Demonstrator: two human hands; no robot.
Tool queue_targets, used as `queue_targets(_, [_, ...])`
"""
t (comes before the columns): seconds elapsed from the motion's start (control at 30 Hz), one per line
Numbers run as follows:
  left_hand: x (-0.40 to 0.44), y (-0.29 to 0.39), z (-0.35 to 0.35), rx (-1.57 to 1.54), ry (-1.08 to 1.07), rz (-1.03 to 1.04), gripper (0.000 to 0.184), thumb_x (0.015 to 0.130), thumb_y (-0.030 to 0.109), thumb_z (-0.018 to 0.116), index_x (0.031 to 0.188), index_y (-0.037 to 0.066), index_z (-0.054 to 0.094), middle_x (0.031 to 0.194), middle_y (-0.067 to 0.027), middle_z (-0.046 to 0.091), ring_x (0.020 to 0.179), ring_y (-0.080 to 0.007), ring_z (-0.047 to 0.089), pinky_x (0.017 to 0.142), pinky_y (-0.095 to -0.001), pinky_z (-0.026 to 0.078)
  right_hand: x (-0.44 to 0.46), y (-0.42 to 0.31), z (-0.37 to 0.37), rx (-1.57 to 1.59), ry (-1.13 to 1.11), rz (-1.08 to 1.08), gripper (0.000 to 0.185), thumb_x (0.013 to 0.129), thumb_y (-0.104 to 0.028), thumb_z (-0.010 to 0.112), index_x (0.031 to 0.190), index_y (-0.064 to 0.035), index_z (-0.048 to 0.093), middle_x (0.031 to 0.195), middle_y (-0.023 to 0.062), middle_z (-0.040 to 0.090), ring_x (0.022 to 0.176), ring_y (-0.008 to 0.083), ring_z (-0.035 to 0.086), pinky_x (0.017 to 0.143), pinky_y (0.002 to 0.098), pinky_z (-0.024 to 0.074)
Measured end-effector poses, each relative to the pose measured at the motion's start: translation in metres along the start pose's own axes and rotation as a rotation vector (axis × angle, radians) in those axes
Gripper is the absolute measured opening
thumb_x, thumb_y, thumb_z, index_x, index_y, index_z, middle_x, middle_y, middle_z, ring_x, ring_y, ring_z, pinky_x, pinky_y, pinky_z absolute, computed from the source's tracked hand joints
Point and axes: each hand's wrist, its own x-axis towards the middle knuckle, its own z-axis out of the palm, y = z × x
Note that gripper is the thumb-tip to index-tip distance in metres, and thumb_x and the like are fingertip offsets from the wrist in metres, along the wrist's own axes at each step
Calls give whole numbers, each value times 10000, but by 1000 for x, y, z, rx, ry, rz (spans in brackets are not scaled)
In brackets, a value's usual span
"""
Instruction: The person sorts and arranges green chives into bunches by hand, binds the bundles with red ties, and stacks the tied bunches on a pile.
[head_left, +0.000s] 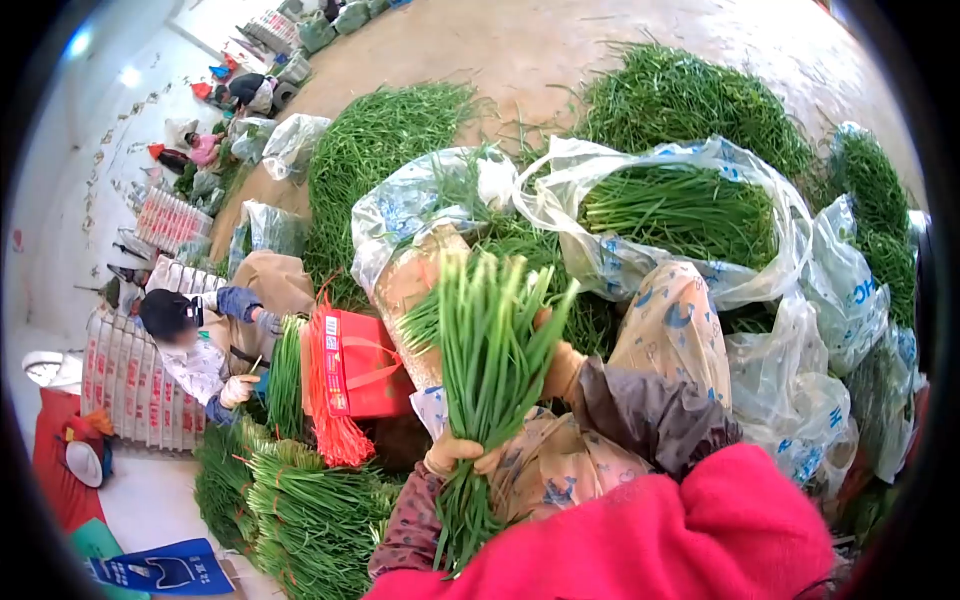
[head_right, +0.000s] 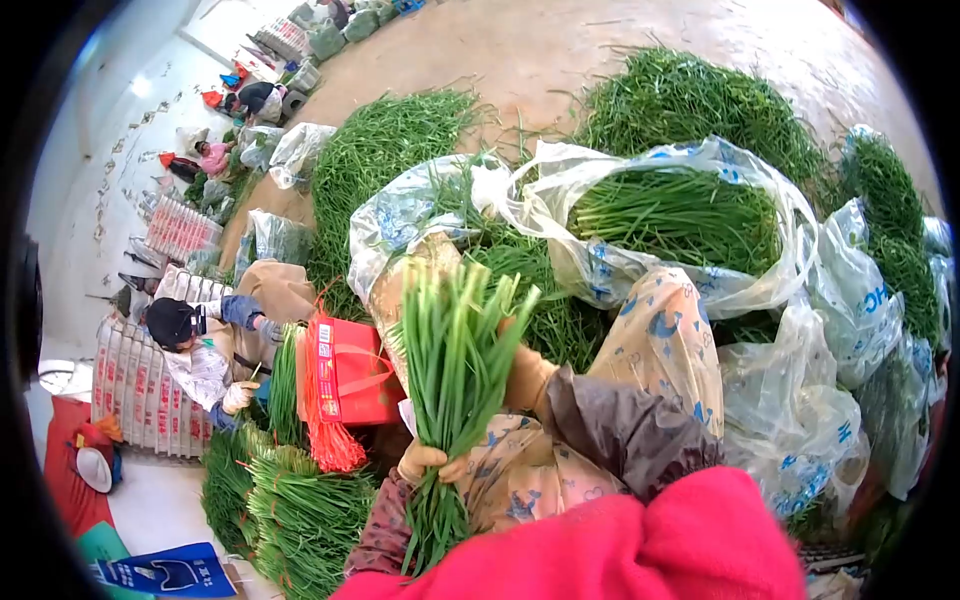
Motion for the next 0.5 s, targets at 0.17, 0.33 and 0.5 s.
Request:
queue_targets(0.17, [-23,-16,1,-30,23,-229,658,753,199,670,1277,-124,437,772,-131,592,473,-129,423,439,-270,339,19,0,-59,86,-19,-169,951,745,-813,441,1344,-75,475,1214,104,596,1086,249,577,949,426,476])
queue_targets(0.33, [-41,-40,-10,-92,70,-332,631,748,136,733,1285,-56,464,886,-138,603,533,-173,494,472,-284,387,15,-20,-59,300,113,-14,814,798,-565,666,1400,-99,376,1215,132,610,999,260,628,868,448,525])
queue_targets(0.5, [-45,-39,7,-1,286,-323,886,722,-47,699,1447,183,246,1018,-157,586,588,-200,528,480,-312,424,31,-49,-47,-124,106,212,423,949,-240,571,1309,-35,486,737,-26,524,493,90,460,449,271,414])
